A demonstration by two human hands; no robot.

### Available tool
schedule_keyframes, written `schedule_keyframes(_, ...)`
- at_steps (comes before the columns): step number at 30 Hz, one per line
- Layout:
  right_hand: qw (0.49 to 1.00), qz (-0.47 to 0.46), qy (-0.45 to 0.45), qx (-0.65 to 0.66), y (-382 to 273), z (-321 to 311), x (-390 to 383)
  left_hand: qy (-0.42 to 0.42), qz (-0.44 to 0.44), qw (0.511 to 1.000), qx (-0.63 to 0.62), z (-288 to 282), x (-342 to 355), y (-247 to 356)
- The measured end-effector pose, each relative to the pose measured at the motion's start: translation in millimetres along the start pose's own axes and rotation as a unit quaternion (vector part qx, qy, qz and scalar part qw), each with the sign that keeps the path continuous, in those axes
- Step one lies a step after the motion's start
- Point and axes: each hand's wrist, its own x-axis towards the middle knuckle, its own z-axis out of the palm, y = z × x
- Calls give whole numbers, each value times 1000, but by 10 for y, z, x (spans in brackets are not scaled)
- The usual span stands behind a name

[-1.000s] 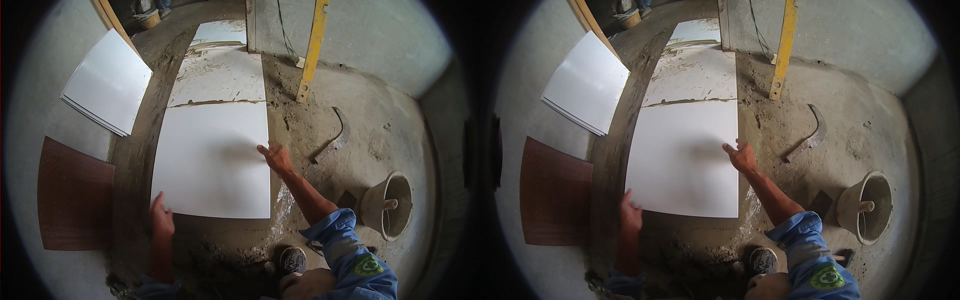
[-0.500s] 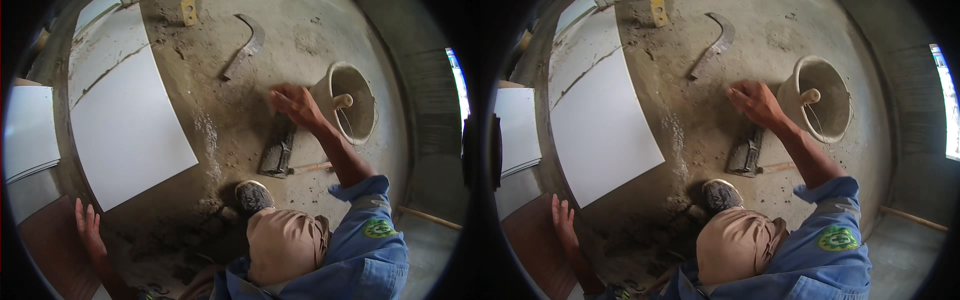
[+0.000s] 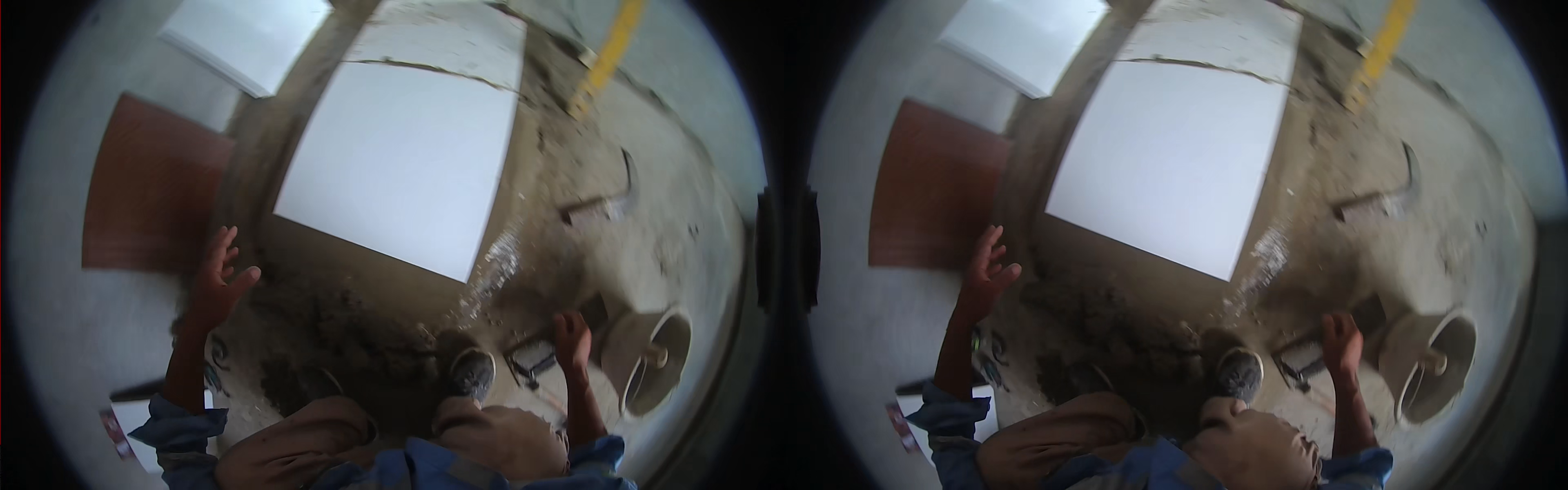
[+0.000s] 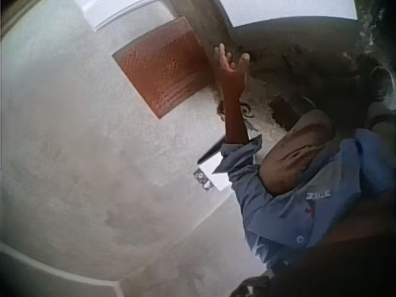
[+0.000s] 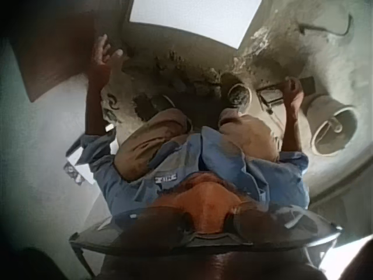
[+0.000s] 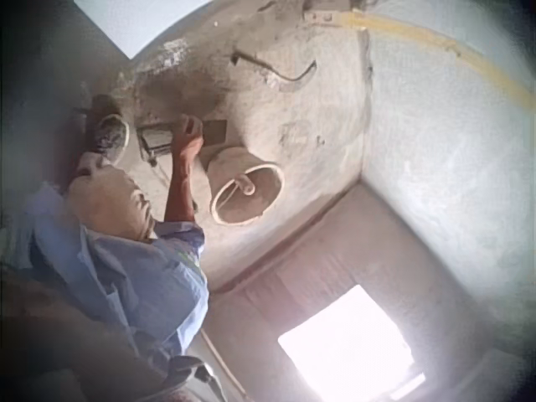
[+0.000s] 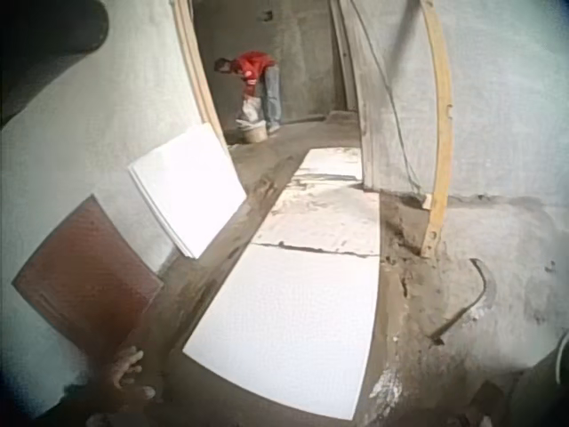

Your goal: The person smooths wet cement on the floor with a trowel, places a tile over the cement, taps the tile with a rubber mallet, and aligns it using a spirit level.

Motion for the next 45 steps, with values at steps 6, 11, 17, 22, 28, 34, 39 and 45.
schedule_keyframes(6,983,121,78,-116,1254,-142,-233,64,-84,993,-57,-277,-523,-450)
schedule_keyframes(11,822,98,-269,-493,2298,-407,-951,17,4,999,-31,40,-107,-128)
schedule_keyframes(17,929,236,-84,-273,2348,-151,-1152,-121,230,957,131,818,1102,457)
schedule_keyframes(22,956,-3,-50,-288,2211,-30,-1588,-178,174,909,334,1456,1934,898)
schedule_keyframes(28,793,480,291,238,1602,-39,-1912,-149,89,934,312,2104,2084,1066)
schedule_keyframes(34,817,464,151,309,-47,-68,-1443,-139,92,936,309,1979,2065,972)
schedule_keyframes(39,951,178,-8,253,-1089,-27,-710,-137,95,938,303,2049,2079,977)
schedule_keyframes(45,973,-74,-90,198,-1664,499,516,-127,95,945,287,2057,2047,961)
